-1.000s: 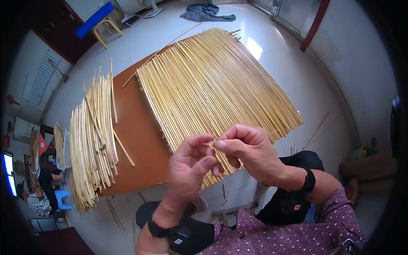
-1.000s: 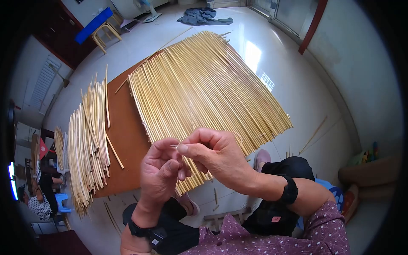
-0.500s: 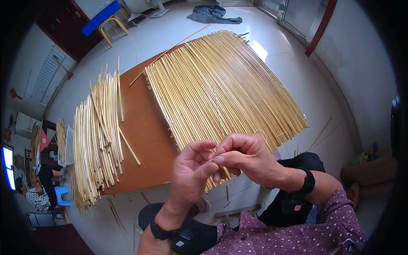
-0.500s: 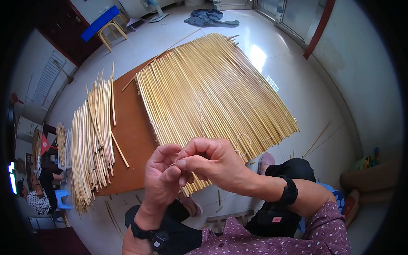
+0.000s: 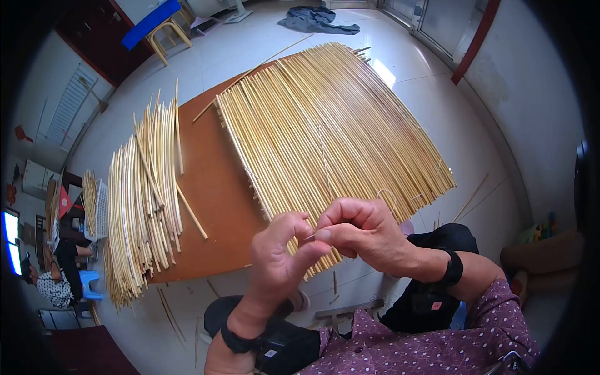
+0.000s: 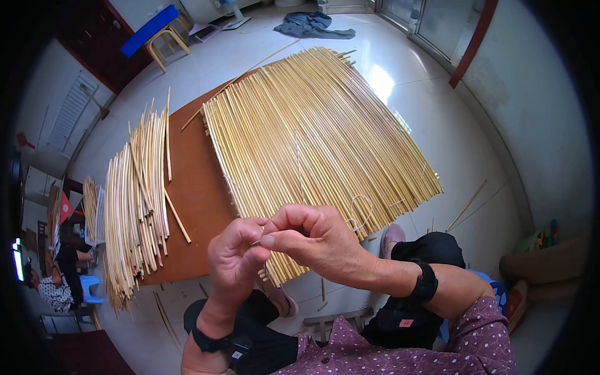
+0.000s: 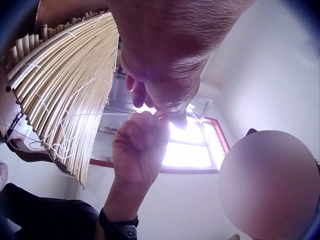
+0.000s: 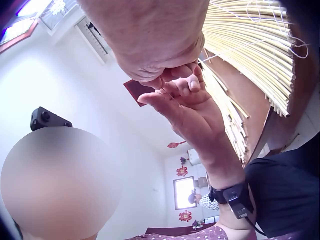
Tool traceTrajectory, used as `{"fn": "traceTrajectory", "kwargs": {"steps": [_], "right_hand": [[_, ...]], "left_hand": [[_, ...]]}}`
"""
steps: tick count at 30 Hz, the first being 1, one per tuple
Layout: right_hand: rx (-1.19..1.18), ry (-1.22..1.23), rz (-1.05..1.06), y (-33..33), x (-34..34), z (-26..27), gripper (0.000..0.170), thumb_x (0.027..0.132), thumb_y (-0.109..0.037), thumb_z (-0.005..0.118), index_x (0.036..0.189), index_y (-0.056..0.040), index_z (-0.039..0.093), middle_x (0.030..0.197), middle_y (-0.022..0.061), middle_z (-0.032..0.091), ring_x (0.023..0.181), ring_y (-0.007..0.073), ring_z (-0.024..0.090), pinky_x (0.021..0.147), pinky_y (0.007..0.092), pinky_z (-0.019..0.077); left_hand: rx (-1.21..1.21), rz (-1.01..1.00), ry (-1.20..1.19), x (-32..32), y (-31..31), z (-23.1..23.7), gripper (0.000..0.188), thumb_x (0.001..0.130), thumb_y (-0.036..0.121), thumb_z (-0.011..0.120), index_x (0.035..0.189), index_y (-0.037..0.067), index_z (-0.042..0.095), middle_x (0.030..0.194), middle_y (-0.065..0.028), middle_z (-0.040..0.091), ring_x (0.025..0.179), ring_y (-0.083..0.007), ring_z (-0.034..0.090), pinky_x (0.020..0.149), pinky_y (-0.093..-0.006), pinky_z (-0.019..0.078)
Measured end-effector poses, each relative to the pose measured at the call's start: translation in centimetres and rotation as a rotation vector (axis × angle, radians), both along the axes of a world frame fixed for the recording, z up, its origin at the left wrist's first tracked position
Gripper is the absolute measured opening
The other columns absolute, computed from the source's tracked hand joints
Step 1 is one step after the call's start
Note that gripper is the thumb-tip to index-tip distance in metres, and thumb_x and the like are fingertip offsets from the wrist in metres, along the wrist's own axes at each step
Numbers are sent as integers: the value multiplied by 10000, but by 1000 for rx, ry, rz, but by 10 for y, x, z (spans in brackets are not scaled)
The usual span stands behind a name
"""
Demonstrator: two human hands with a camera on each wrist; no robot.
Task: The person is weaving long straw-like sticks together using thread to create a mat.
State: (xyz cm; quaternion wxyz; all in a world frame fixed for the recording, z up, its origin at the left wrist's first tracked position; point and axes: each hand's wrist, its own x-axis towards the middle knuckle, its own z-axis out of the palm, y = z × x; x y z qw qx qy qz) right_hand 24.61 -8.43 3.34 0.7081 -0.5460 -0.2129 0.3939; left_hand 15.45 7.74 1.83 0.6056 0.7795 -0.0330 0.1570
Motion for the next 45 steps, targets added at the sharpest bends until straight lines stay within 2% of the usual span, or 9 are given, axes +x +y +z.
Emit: {"fn": "traceTrajectory", "kwargs": {"steps": [4, 11, 15, 20, 23, 26, 28, 30, 45], "right_hand": [[-17, -25, -10, -2, 2, 2, 91, 893, -105, 650, 877, -19, 625, 659, -24, 553, 535, 20, 458, 458, 182, 351], [-42, 4, 8, -5, 4, 4, 78, 900, -91, 635, 888, -17, 615, 641, -27, 532, 520, 24, 435, 448, 190, 324], [-4, 202, -9, -8, 5, 5, 62, 903, -74, 618, 894, -13, 622, 644, -28, 530, 513, 27, 430, 438, 196, 309], [-39, 75, -98, -14, 6, 8, 62, 894, -71, 629, 893, -8, 627, 647, -29, 540, 511, 26, 439, 438, 189, 316], [-45, -72, -141, -17, 5, 8, 86, 881, -93, 653, 881, -7, 643, 630, -48, 531, 531, 8, 437, 459, 177, 331], [-42, -181, -185, -19, 4, 7, 107, 866, -109, 678, 872, -4, 658, 619, -63, 523, 557, -10, 433, 482, 171, 345], [-49, -235, -203, -21, 4, 6, 106, 860, -104, 683, 871, -2, 658, 626, -62, 528, 564, -11, 437, 488, 172, 351], [-50, -398, -234, -21, 3, 4, 95, 852, -93, 689, 869, -5, 658, 648, -58, 545, 570, -12, 442, 493, 166, 356], [-52, -445, -213, -24, 1, 4, 74, 842, -80, 692, 852, -16, 657, 667, -40, 574, 571, -9, 465, 480, 161, 364]], "left_hand": [[56, 14, -127, 6, -2, -2, 173, 913, 187, 626, 865, 27, 580, 739, -49, 558, 718, -204, 569, 882, -392, 481], [34, 33, -72, 7, -8, 6, 104, 929, 119, 585, 947, 17, 570, 802, -84, 576, 789, -199, 599, 867, -388, 487], [-160, 14, -24, 10, -11, 6, 109, 935, 120, 576, 963, 16, 560, 834, -83, 598, 811, -157, 605, 909, -398, 477], [-472, 38, -110, 15, 0, 7, 114, 943, 135, 571, 930, 26, 542, 825, -55, 609, 807, -134, 593, 938, -400, 470], [-413, 169, -67, 13, -4, 10, 197, 947, 221, 579, 950, 34, 515, 781, -34, 558, 760, -140, 570, 955, -400, 432], [-207, 116, -188, 10, -3, 7, 128, 895, 129, 641, 910, 28, 565, 790, -60, 616, 784, -166, 601, 898, -385, 484], [149, 94, -248, 10, -2, 9, 127, 814, 86, 714, 878, 26, 622, 785, -80, 627, 792, -212, 624, 836, -369, 508], [150, 136, -222, 10, -5, 11, 139, 747, 48, 754, 850, 30, 662, 782, -92, 638, 794, -242, 635, 797, -362, 521], [208, 148, -237, 13, -11, 13, 200, 732, 45, 774, 903, 39, 671, 751, -63, 646, 705, -197, 625, 847, -397, 507]]}}
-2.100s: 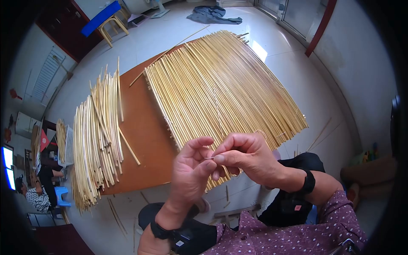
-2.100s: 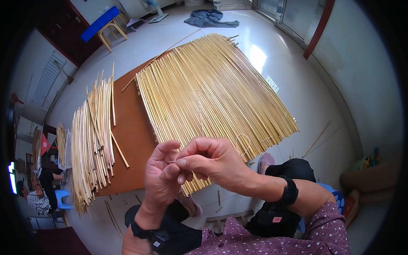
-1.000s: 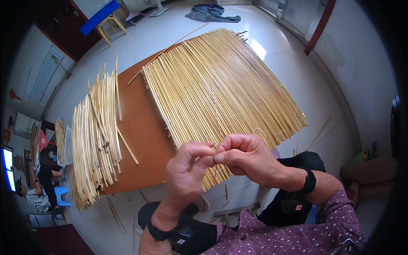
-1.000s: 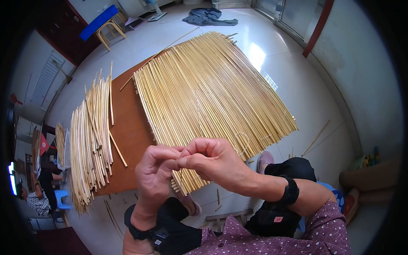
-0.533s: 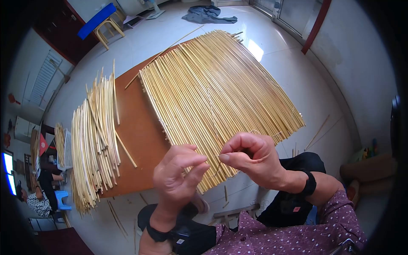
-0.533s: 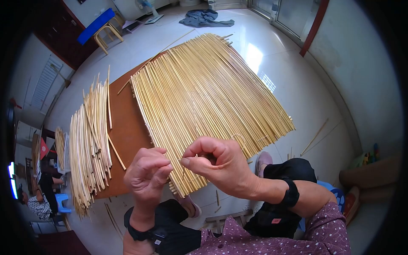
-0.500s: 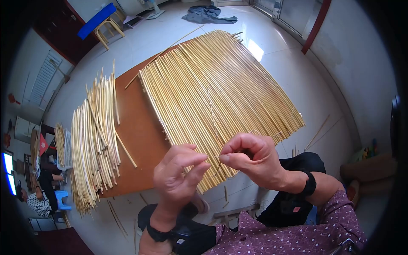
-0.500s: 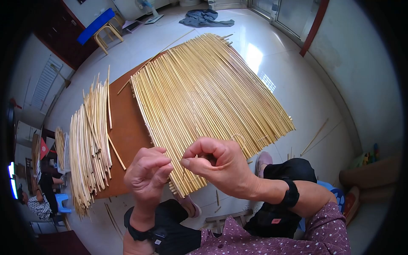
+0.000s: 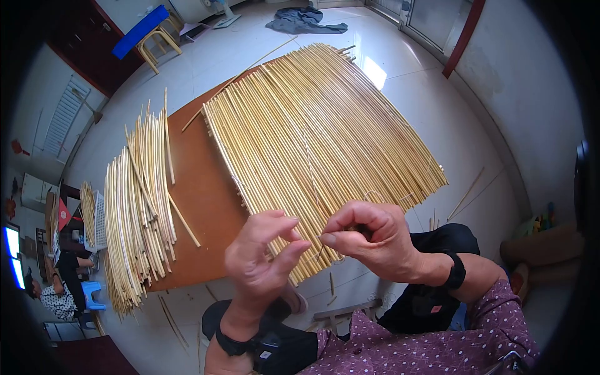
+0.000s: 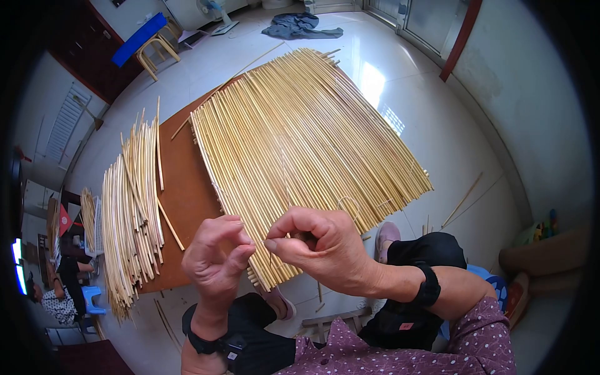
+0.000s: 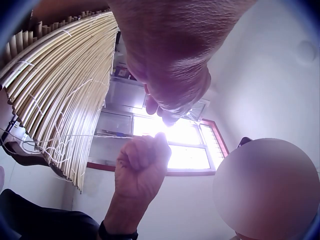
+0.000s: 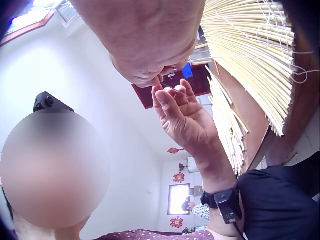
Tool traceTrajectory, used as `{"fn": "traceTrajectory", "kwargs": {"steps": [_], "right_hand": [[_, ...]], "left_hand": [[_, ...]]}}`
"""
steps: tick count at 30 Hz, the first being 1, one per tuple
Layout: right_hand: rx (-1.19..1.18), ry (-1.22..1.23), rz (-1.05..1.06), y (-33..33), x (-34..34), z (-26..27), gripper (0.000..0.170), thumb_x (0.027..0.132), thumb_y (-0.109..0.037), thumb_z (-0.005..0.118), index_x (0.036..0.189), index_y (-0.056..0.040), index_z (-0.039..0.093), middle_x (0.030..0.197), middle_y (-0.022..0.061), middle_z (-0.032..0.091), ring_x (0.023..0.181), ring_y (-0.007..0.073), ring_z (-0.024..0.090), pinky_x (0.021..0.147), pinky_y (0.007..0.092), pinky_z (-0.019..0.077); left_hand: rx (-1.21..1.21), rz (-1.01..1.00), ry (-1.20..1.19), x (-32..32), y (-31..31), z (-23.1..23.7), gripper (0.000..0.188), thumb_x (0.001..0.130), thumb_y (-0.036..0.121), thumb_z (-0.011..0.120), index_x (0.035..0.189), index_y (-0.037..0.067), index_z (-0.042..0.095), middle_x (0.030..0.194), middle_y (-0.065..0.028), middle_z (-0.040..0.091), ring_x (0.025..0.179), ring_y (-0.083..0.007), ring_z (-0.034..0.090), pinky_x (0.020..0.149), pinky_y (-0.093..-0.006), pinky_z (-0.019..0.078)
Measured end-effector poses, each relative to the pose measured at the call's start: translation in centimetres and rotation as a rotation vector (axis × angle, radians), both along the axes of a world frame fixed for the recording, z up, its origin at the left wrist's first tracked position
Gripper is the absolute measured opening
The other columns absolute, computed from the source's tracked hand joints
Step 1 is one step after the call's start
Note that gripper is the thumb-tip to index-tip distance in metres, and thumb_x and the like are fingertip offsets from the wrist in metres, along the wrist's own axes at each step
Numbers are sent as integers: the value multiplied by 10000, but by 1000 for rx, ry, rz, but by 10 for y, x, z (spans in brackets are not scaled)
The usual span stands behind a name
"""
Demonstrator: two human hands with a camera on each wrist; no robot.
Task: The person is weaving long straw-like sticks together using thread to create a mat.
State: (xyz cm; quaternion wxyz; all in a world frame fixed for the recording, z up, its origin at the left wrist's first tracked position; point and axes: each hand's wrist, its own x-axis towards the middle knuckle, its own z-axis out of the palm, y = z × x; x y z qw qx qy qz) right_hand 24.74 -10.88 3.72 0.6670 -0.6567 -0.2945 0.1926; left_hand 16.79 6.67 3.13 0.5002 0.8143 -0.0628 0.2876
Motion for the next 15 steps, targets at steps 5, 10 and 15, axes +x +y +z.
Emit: {"fn": "traceTrajectory", "kwargs": {"steps": [5, 10, 15], "right_hand": [[-6, -27, -4, 0, 0, 4, 63, 834, -57, 697, 852, -11, 657, 658, -31, 584, 569, 1, 488, 485, 171, 382], [-39, -62, 14, 0, -1, 4, 60, 833, -38, 702, 846, -7, 652, 647, -32, 586, 570, 3, 505, 487, 172, 392], [-52, -55, 37, 0, -1, 5, 62, 832, -41, 703, 846, -9, 653, 658, -31, 591, 573, -1, 505, 489, 168, 391]], "left_hand": [[45, -37, -94, -2, 4, 0, 202, 724, 54, 786, 883, 68, 662, 744, -43, 643, 711, -188, 619, 835, -403, 510], [115, -31, -71, -2, 4, 0, 222, 717, 78, 797, 898, 67, 668, 754, -43, 651, 723, -190, 622, 824, -402, 517], [123, -20, -70, -2, 5, -1, 244, 713, 91, 801, 921, 65, 676, 764, -46, 658, 724, -190, 623, 817, -404, 521]]}}
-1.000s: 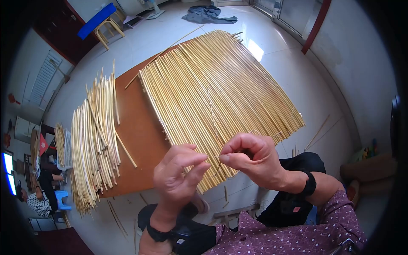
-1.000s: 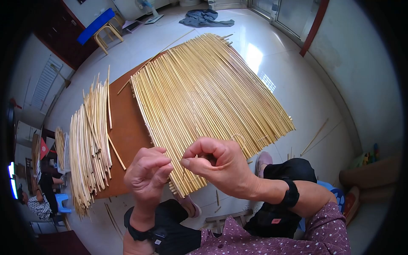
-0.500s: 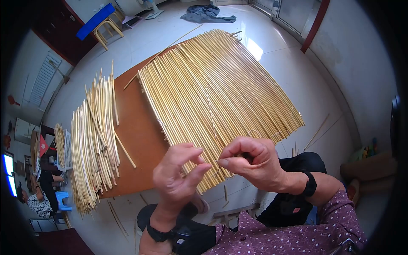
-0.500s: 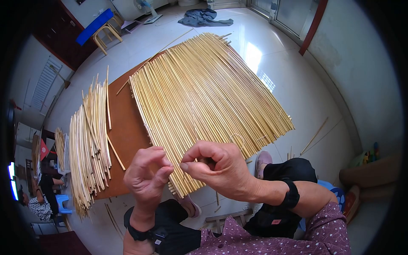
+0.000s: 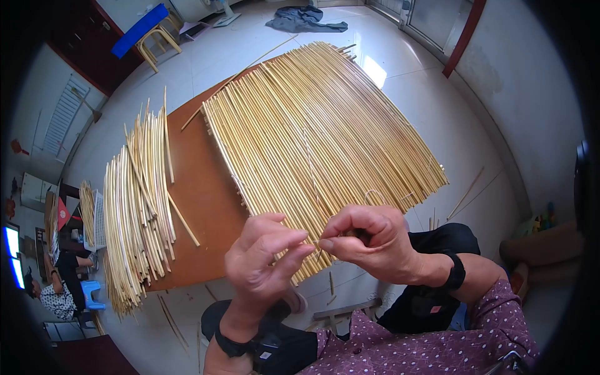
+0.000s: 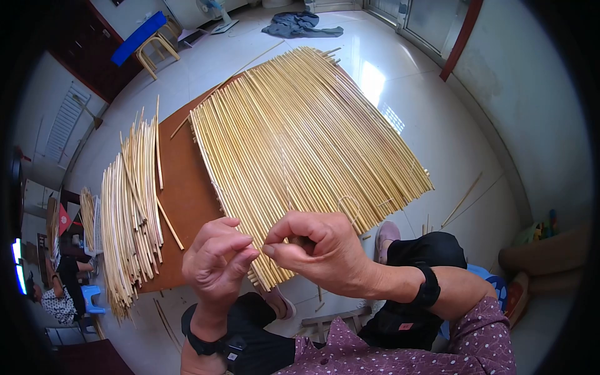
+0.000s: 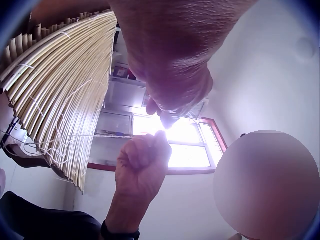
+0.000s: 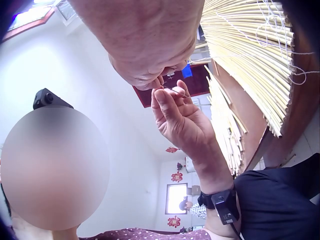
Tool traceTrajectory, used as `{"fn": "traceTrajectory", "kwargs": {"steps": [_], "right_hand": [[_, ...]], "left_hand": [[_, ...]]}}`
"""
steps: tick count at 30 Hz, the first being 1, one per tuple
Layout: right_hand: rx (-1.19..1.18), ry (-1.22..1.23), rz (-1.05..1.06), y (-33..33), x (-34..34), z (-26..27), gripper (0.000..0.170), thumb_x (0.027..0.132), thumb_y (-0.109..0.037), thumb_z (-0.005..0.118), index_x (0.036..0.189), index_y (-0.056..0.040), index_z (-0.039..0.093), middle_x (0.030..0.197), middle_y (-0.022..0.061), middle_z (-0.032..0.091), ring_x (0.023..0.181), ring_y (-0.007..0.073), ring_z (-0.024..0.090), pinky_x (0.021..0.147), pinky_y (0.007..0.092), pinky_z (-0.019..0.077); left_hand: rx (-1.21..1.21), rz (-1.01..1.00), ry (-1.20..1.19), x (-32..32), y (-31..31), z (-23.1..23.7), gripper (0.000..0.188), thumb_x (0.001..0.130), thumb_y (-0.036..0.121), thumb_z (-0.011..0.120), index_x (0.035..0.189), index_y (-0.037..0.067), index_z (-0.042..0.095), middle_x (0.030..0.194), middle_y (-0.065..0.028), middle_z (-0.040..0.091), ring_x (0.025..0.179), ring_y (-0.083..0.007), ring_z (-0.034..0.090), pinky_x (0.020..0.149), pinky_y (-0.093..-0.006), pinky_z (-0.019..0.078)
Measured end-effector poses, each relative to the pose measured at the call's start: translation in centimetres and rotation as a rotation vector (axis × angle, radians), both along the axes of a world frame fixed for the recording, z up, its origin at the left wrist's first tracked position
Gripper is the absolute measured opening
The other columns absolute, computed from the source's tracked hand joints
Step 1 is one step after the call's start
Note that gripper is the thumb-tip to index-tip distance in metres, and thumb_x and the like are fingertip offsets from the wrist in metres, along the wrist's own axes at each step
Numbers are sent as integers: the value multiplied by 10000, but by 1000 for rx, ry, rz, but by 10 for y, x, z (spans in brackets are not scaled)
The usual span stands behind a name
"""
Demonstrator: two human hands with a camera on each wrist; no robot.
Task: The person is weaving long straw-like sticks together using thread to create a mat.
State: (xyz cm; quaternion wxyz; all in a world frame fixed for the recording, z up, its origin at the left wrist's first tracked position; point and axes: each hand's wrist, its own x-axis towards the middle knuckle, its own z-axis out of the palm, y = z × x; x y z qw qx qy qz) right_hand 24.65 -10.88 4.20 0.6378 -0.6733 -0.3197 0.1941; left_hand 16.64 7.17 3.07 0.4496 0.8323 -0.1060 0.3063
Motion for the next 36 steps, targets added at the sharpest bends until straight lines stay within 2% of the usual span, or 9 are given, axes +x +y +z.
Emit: {"fn": "traceTrajectory", "kwargs": {"steps": [7, 13, 15, 20, 24, 30, 36], "right_hand": [[-31, -44, 4, 0, -1, 0, 70, 829, -50, 710, 852, -12, 656, 678, -29, 600, 583, 1, 517, 496, 164, 402], [-31, 22, 10, 0, -2, -1, 72, 821, -60, 720, 836, -20, 662, 697, -24, 606, 592, 1, 523, 501, 164, 408], [-57, -35, 4, 1, -1, -1, 72, 820, -64, 720, 838, -24, 663, 696, -23, 606, 591, 4, 523, 501, 167, 405], [-42, -36, 52, 0, 0, -4, 69, 829, -71, 708, 842, -21, 662, 700, -22, 608, 593, 8, 521, 503, 173, 401], [-25, 54, 87, -1, 0, -5, 82, 843, -85, 696, 846, -12, 658, 711, -18, 613, 599, 13, 522, 504, 178, 402], [-19, 182, 117, 1, 1, -8, 84, 856, -88, 689, 852, -10, 656, 720, -15, 615, 625, 19, 529, 530, 175, 423], [-21, 188, 113, 0, 2, -8, 85, 862, -87, 683, 866, -7, 657, 722, -19, 615, 633, 15, 527, 539, 173, 426]], "left_hand": [[2, -19, -3, 0, 1, -1, 246, 717, 83, 797, 930, 68, 675, 772, -45, 664, 725, -187, 624, 816, -399, 519], [8, -40, -4, 0, 1, -1, 239, 718, 71, 794, 923, 69, 672, 768, -41, 663, 720, -183, 622, 819, -402, 516], [11, -45, -5, 1, 0, -1, 233, 721, 60, 790, 921, 68, 671, 764, -42, 662, 716, -182, 621, 819, -402, 515], [-40, -125, 71, 2, -2, 0, 83, 824, 65, 688, 849, 39, 613, 729, -75, 589, 699, -232, 599, 819, -411, 515], [-82, -179, 132, 1, -2, -4, 83, 868, 93, 637, 851, 34, 582, 718, -84, 554, 693, -256, 590, 818, -418, 517], [-152, -181, 95, 2, -8, -8, 76, 890, 83, 608, 902, 19, 568, 795, -96, 573, 750, -247, 601, 822, -412, 526], [-184, -195, 143, 1, -8, -9, 71, 879, 47, 614, 920, 16, 566, 867, -102, 577, 837, -258, 615, 817, -377, 528]]}}
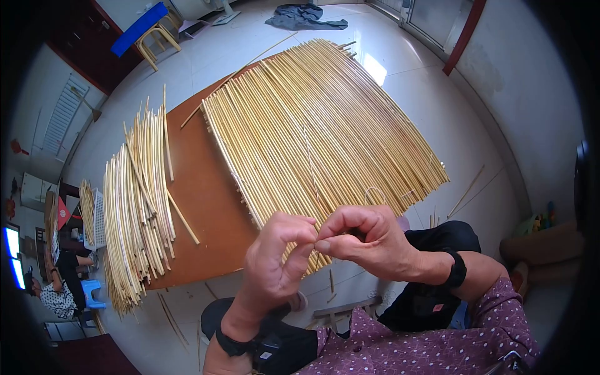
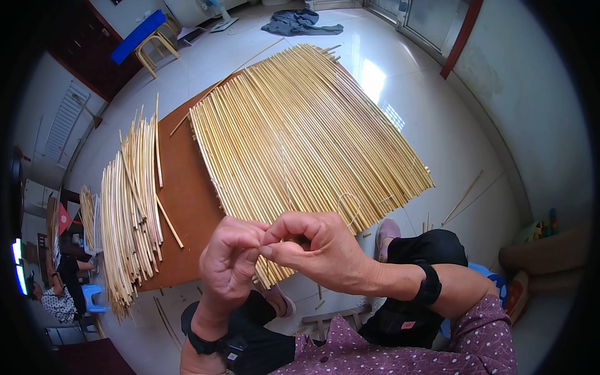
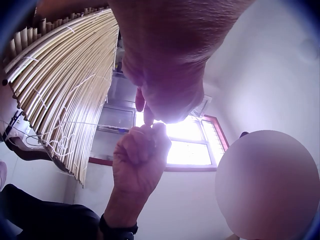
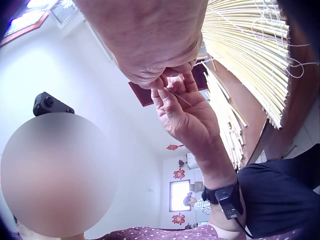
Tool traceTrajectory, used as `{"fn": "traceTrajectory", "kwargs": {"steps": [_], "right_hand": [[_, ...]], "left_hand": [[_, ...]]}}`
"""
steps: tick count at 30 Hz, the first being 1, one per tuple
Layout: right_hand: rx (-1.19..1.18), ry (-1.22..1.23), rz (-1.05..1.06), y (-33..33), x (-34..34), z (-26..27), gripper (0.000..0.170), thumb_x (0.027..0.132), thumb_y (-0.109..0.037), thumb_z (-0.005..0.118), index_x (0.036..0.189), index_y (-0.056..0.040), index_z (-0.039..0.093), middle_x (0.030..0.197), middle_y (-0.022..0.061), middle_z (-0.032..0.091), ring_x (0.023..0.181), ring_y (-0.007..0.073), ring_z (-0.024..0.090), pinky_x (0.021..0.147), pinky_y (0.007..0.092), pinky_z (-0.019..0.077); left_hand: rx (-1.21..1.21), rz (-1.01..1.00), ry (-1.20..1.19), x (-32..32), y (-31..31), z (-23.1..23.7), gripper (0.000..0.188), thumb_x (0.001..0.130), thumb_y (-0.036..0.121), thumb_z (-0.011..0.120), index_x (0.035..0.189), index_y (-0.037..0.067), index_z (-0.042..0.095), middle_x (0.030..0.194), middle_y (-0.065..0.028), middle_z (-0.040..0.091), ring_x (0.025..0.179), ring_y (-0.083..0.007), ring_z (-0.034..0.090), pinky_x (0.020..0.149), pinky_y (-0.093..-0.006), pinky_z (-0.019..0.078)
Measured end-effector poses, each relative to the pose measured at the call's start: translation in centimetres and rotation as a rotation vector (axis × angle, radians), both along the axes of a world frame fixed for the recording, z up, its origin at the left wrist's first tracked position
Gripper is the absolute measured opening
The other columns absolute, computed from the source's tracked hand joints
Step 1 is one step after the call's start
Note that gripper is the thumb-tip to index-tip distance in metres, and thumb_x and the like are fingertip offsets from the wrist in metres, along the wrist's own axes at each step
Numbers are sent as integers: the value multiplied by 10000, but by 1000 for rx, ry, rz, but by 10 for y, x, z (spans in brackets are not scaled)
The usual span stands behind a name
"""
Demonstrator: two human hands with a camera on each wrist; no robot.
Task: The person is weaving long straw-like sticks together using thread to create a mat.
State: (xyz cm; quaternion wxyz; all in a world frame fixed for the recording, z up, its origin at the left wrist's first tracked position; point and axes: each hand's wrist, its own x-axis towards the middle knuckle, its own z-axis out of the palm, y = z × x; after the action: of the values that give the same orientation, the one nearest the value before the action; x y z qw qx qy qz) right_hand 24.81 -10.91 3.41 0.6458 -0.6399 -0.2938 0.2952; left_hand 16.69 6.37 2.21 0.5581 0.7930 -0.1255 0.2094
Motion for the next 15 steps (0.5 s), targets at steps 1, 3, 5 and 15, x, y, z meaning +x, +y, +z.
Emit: {"fn": "traceTrajectory", "kwargs": {"steps": [1, 3, 5, 15], "right_hand": [[0, 0, 0, 0, 0, 1, 85, 862, -87, 683, 866, -7, 657, 722, -19, 615, 633, 15, 527, 539, 173, 426], [-4, -15, -36, 0, -1, 3, 79, 856, -79, 688, 863, -6, 659, 720, -19, 614, 625, 11, 523, 533, 171, 418], [11, -29, -55, 0, -1, 5, 74, 852, -74, 692, 861, -8, 660, 713, -19, 614, 618, 10, 523, 527, 170, 413], [64, -195, -172, 1, -3, 2, 83, 841, -85, 684, 878, -15, 661, 648, -13, 594, 590, 14, 535, 496, 176, 420]], "left_hand": [[-60, -17, 46, -1, 0, -2, 88, 885, 50, 609, 944, 11, 558, 883, -95, 580, 858, -239, 614, 832, -365, 519], [-120, -34, 91, -3, -2, -1, 105, 892, 53, 604, 969, 7, 550, 899, -88, 584, 878, -220, 614, 846, -354, 511], [-545, -22, 279, -5, -9, 4, 148, 913, 62, 585, 1030, -6, 524, 949, -79, 593, 923, -173, 599, 884, -329, 486], [-590, -223, 554, -7, -1, 3, 172, 908, 24, 594, 1073, -17, 568, 983, -79, 629, 964, -140, 609, 869, -278, 485]]}}
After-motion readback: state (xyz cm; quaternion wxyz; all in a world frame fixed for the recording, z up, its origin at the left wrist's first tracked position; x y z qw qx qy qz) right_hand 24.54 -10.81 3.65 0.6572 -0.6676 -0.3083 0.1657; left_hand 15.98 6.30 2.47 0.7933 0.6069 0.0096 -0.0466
